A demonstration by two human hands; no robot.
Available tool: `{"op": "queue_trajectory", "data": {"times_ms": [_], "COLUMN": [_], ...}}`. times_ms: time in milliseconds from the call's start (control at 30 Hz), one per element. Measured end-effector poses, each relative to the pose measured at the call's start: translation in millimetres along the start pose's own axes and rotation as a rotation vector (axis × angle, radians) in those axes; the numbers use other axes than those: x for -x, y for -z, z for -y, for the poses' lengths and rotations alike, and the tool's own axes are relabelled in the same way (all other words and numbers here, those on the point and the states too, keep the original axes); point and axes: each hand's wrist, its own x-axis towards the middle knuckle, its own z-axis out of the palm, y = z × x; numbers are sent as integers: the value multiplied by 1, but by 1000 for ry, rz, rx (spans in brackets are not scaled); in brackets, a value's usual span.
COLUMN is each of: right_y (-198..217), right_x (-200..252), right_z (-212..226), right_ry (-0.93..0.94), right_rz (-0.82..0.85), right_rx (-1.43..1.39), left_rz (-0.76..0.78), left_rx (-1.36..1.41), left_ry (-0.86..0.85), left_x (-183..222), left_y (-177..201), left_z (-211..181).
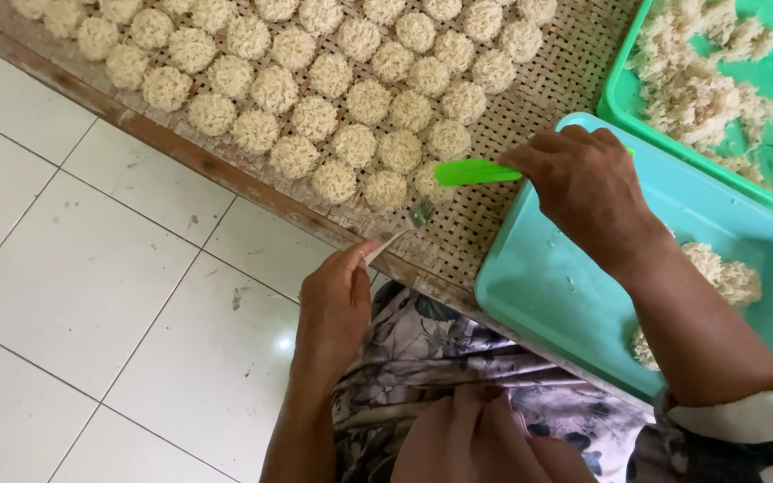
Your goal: Arranging small round noodle-based food items on trays and a drying rack using a fork and spatula.
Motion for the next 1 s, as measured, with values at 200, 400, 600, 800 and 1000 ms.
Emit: {"op": "queue_trajectory", "data": {"times_ms": [200, 400, 600, 800, 1000], "right_y": [-5, 21, 33, 0, 103], "right_x": [-4, -7, 9, 17, 71], "right_z": [25, 31, 19, 14, -41], "right_ry": [15, 31, 24, -36, -446], "right_rz": [5, -46, 69, -24, 180], "right_rx": [54, 87, 131, 56, -282], "left_rz": [-21, -81, -127, -106, -100], "left_rx": [-25, -25, -136, -137, -200], "left_ry": [-35, -21, -81, -138, -100], "left_x": [-2, 2, -10, -7, 3], "left_y": [-6, 3, -8, -7, 5], "left_z": [13, 10, 14, 14, 4]}}
